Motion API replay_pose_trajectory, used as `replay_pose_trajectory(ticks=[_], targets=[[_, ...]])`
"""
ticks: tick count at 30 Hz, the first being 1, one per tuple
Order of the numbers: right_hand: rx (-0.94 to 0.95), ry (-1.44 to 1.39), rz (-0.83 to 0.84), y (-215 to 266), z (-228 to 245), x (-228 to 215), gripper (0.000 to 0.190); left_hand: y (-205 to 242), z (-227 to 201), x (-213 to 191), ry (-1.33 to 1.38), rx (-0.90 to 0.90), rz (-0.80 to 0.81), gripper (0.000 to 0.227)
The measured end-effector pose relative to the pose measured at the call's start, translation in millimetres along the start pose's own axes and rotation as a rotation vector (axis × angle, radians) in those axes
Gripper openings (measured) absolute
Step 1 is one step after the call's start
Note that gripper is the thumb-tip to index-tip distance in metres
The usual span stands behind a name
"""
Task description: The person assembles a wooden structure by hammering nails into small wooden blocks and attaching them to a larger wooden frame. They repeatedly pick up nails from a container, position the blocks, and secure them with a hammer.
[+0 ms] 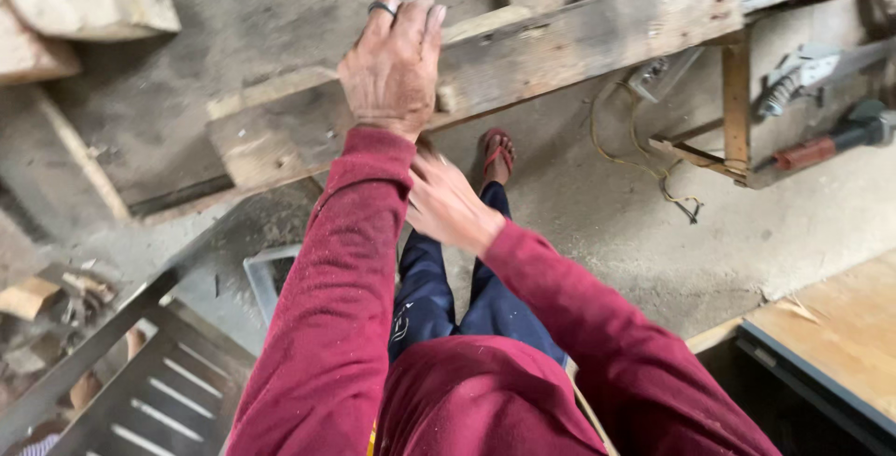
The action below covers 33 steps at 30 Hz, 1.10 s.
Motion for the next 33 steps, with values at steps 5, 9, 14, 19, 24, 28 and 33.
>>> replay_pose_trajectory(ticks=[5, 9, 14, 19, 24, 28, 33], targets=[[0.324, 0.21, -0.308, 61, -85, -109, 0.069, -9, -7, 24, -0.088, 0.039, 0.063, 0.02], [0.292, 0.341, -0.247, 39, -139, -129, 0.078, -23, -17, 46, -0.067, 0.08, 0.091, 0.028], [0.643, 0.333, 0.284, 13, -191, -97, 0.079, -33, -29, 73, -0.158, 0.147, 0.329, 0.05], [0.213, 0.392, -0.002, -34, -171, -116, 0.119, -39, -33, 68, -0.157, 0.172, 0.333, 0.048], [0.271, 0.441, 0.061, -32, -194, -101, 0.119, -33, -33, 68, -0.127, 0.15, 0.313, 0.043], [0.316, 0.469, 0.033, -35, -197, -104, 0.12, -38, -38, 64, -0.139, 0.18, 0.284, 0.042], [0.369, 0.413, 0.129, -35, -194, -100, 0.119, -28, -28, 64, -0.129, 0.151, 0.258, 0.039]])
Point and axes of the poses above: each hand's wrist, its own y-axis away from the middle knuckle, its own x-axis out of the palm, z = x × y, the point moved 9 cm from there along -y, towards the middle knuckle, and after that the axes turned 15 degrees about x, right-handed, at the moved point
